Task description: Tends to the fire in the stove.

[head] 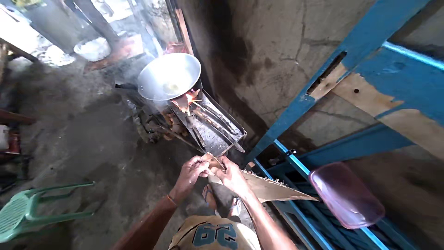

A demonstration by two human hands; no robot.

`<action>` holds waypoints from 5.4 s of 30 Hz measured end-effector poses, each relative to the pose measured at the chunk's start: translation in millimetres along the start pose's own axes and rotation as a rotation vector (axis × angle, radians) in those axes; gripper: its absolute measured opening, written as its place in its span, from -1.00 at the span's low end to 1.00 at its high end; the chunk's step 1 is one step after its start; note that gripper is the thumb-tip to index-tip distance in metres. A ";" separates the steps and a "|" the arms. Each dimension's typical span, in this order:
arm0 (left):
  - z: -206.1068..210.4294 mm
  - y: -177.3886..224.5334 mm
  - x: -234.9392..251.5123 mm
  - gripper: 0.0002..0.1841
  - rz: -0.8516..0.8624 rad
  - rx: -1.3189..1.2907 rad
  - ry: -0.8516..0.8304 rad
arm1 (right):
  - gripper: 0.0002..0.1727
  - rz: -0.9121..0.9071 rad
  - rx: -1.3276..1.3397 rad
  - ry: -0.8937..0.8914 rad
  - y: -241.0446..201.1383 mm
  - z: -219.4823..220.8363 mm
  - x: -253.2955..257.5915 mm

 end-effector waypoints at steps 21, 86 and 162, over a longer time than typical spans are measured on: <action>12.2 16.0 -8.6 -0.83 0.138 -0.125 0.094 | -0.38 -0.359 -0.395 0.150 -21.8 2.4 -8.4; -216.5 -69.3 73.6 -0.63 -0.518 -0.009 0.158 | -0.70 0.394 0.131 0.501 70.7 -0.1 317.3; -266.6 -141.4 60.6 -0.61 -0.656 0.064 0.166 | -0.58 -0.058 -0.499 0.444 65.4 61.1 337.4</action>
Point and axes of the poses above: each hand's wrist, its own x-axis towards the middle knuckle, its own z-axis out of the palm, y = z × x, the point moved 8 cm from there along x, towards the middle knuckle, and after that the axes turned 12 degrees about -z, right-handed, at the moved point
